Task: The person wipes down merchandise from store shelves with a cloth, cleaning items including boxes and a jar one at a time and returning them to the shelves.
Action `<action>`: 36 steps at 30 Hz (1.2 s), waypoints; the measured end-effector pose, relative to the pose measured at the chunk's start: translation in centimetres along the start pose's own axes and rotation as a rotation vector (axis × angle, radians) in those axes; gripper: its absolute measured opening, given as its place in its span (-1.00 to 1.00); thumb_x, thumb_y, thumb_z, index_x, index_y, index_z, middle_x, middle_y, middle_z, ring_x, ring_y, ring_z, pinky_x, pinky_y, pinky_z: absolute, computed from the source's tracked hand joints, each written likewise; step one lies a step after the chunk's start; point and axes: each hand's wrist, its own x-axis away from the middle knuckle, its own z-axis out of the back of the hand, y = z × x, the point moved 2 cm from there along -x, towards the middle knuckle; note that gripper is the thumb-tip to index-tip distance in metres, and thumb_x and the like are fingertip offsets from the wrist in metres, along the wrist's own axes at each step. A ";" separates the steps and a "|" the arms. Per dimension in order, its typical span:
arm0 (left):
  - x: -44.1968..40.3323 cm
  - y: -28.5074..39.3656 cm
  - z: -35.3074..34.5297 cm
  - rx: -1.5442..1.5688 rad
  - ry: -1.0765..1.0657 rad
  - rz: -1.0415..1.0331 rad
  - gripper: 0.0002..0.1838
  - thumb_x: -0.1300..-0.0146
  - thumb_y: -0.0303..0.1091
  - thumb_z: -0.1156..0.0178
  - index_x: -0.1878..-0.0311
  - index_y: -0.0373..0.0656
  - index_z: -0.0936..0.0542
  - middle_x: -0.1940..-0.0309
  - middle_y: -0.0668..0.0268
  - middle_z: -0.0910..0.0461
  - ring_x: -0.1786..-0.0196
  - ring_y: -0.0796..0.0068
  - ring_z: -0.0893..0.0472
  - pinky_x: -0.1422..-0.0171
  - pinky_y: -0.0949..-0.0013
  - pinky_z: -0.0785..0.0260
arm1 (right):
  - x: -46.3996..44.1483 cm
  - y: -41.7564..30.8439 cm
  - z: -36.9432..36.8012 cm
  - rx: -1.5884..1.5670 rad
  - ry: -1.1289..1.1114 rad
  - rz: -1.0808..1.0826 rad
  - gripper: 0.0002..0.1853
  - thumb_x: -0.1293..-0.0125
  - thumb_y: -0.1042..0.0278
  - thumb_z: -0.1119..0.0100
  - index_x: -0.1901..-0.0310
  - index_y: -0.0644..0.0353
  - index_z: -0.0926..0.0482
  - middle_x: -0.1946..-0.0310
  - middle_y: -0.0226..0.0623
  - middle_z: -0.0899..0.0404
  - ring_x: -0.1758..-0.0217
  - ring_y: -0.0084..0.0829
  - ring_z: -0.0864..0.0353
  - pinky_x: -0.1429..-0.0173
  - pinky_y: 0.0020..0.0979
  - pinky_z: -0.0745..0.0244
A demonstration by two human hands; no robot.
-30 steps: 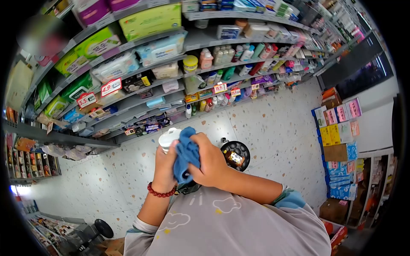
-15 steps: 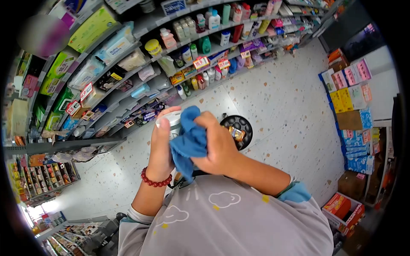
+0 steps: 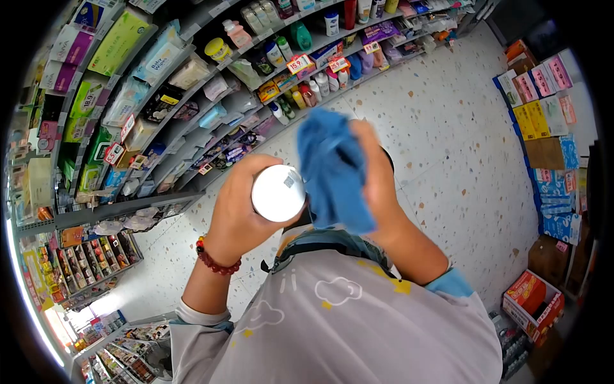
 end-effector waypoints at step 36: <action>5.0 3.0 -4.7 0.939 0.673 0.346 -0.24 -0.38 0.29 -0.18 -0.32 -0.14 -0.26 -0.19 0.04 -0.53 -0.08 0.38 -0.58 -0.26 0.25 -0.45 | 6.5 1.0 -6.2 -1.068 -0.065 -0.836 -0.55 -0.64 0.16 0.10 -0.42 0.17 -0.28 -0.24 -0.25 -0.51 -0.28 -0.45 -0.51 -0.37 -0.41 -0.40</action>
